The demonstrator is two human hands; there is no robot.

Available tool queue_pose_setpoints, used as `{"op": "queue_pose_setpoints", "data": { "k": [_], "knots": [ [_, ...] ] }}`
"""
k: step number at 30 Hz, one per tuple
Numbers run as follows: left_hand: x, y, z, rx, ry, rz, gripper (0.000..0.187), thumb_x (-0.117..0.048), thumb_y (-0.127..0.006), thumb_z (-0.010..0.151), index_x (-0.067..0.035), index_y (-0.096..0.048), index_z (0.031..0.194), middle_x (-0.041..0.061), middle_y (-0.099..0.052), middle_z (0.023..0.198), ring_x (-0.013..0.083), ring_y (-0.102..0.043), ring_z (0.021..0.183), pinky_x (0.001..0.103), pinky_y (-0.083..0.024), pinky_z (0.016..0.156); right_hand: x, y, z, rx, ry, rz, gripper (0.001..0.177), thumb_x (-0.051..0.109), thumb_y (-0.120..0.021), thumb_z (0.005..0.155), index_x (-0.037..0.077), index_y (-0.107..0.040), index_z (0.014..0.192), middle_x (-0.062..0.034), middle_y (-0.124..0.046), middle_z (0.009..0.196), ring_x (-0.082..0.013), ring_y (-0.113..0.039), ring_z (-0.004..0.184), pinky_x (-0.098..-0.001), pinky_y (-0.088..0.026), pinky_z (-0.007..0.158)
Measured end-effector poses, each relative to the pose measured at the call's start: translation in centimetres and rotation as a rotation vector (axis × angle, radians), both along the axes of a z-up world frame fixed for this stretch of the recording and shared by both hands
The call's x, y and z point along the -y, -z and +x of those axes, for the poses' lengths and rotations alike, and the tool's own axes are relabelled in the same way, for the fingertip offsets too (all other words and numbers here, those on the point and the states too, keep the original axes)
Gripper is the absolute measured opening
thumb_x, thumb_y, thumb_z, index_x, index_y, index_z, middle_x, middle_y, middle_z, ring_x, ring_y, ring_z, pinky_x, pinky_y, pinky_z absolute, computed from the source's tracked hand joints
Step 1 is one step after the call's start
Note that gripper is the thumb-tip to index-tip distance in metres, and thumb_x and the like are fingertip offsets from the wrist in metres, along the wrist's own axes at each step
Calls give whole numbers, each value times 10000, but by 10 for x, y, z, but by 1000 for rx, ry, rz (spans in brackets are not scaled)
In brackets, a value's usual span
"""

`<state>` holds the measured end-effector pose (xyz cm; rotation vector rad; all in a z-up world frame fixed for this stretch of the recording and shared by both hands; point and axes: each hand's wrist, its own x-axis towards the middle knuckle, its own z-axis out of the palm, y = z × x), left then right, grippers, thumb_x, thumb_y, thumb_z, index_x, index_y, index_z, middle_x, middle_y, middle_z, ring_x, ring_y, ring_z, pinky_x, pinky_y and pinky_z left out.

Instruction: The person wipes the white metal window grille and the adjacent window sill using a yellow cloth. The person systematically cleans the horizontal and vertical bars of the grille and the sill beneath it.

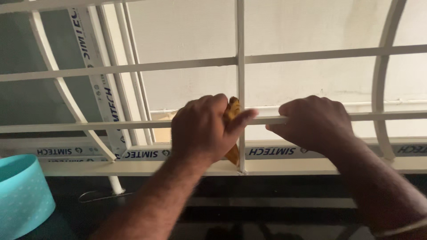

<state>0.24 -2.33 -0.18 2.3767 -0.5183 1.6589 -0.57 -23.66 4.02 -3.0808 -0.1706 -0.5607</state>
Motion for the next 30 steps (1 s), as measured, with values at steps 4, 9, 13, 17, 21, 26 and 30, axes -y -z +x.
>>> {"op": "queue_pose_setpoints", "data": {
  "k": [4, 9, 13, 17, 21, 26, 30],
  "knots": [
    [-54, -9, -18, -8, 12, 56, 619, -758, -554, 915, -163, -596, 749, -5, -616, 644, 125, -557, 494, 331, -492, 456, 4, 0, 1, 23, -18, -19, 492, 661, -602, 904, 192, -743, 940, 8, -703, 644, -146, -651, 620, -358, -531, 668],
    [-102, -21, -42, -97, -261, -91, 597, -710, -544, 952, -165, -625, 723, 9, -596, 595, 145, -552, 471, 361, -486, 447, 0, 0, 1, 3, 10, 25, 470, 638, -635, 903, 187, -758, 952, 1, -723, 670, -147, -662, 685, -371, -520, 716],
    [-68, -24, -33, -171, -307, -257, 665, -784, -479, 934, -186, -644, 694, -14, -593, 544, 146, -549, 447, 367, -479, 455, -2, -6, -8, 54, -4, 55, 445, 618, -658, 892, 195, -771, 972, -2, -732, 716, -156, -670, 713, -380, -525, 739],
    [-11, -9, -20, 3, -175, -105, 724, -836, -423, 921, -187, -625, 670, -13, -570, 532, 132, -530, 440, 361, -476, 490, -3, -3, -12, -9, 15, 35, 478, 632, -631, 921, 177, -753, 1006, -1, -744, 730, -155, -690, 707, -380, -542, 736],
    [-7, -2, -8, 35, -99, 34, 711, -850, -429, 871, -180, -577, 686, -15, -549, 556, 121, -508, 445, 338, -471, 452, 0, -1, -9, -16, -2, 32, 477, 637, -625, 916, 187, -740, 1023, -9, -742, 716, -162, -693, 690, -383, -541, 728],
    [-70, -15, -21, -36, -95, 91, 706, -856, -493, 840, -166, -596, 729, -8, -572, 596, 127, -515, 452, 330, -465, 410, 0, -4, -7, -22, 5, 12, 470, 639, -636, 895, 188, -758, 947, -10, -727, 691, -158, -671, 685, -385, -523, 720],
    [-124, -20, -44, -112, -237, -13, 651, -789, -527, 899, -159, -650, 791, 8, -624, 647, 135, -565, 492, 337, -487, 446, -1, -5, -10, 23, -11, 8, 477, 636, -645, 899, 173, -760, 906, -10, -712, 676, -157, -664, 674, -386, -524, 706]
  ]
}}
